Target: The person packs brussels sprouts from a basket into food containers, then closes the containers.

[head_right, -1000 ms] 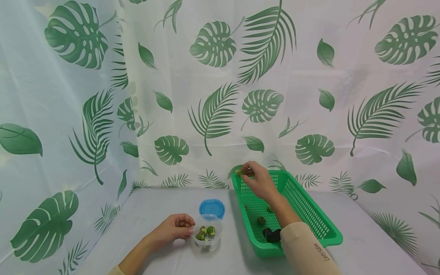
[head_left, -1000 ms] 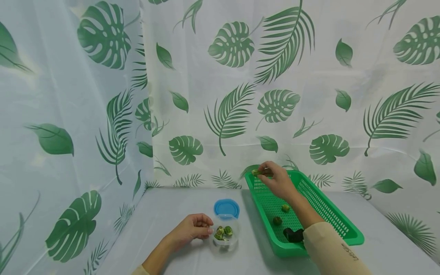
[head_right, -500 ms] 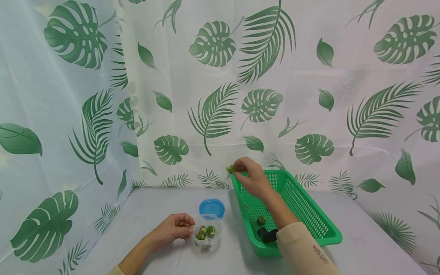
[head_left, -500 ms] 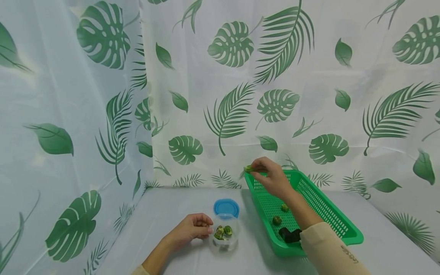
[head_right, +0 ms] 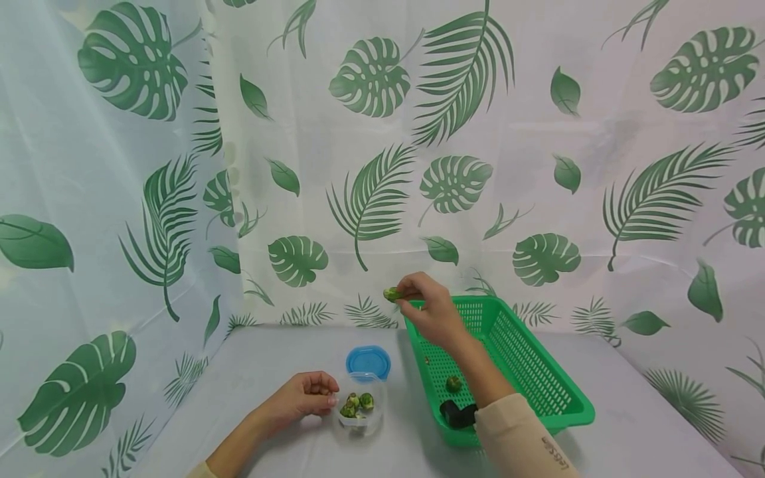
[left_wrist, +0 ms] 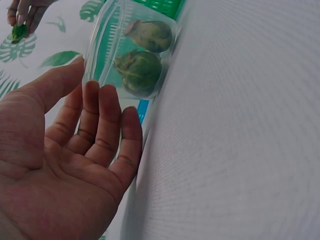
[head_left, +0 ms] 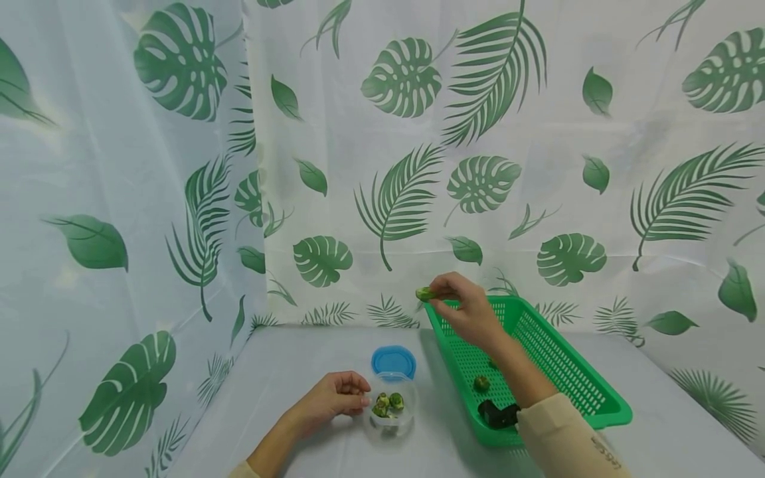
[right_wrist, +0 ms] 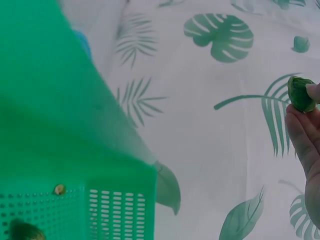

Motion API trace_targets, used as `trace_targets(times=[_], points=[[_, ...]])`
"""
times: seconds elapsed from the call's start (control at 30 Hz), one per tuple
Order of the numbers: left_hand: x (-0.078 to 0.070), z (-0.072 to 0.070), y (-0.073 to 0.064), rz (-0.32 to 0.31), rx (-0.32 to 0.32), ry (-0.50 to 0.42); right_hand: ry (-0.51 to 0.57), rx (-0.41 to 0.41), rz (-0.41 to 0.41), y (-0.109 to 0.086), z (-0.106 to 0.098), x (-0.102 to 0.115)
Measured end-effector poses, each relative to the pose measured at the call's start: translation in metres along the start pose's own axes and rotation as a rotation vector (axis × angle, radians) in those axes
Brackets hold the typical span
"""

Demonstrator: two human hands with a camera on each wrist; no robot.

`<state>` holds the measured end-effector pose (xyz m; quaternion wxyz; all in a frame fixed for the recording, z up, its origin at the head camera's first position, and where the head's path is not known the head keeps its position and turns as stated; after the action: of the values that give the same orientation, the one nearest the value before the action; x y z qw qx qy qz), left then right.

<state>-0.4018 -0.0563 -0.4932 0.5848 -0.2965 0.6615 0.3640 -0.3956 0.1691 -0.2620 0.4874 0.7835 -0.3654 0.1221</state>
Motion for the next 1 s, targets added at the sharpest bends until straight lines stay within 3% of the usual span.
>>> trace_targets(times=[0.47, 1.0], points=[[0.001, 0.0, 0.0, -0.001, 0.0, 0.002, 0.053, -0.05, -0.005, -0.009, 0.006, 0.017], [0.002, 0.0, 0.001, 0.0, -0.005, 0.005, 0.108, -0.036, -0.036, -0.023, 0.02, 0.025]])
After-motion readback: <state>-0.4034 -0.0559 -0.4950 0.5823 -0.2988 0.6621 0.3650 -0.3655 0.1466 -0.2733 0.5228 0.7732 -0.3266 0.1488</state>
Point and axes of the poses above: each hand's wrist, its own y-axis towards the middle knuckle, its own z-axis out of the palm, x = y × z, the point moved 10 cm from there along y, towards the middle knuckle, and after that the axes turned 10 degrees about z, right-handed, at the moved point
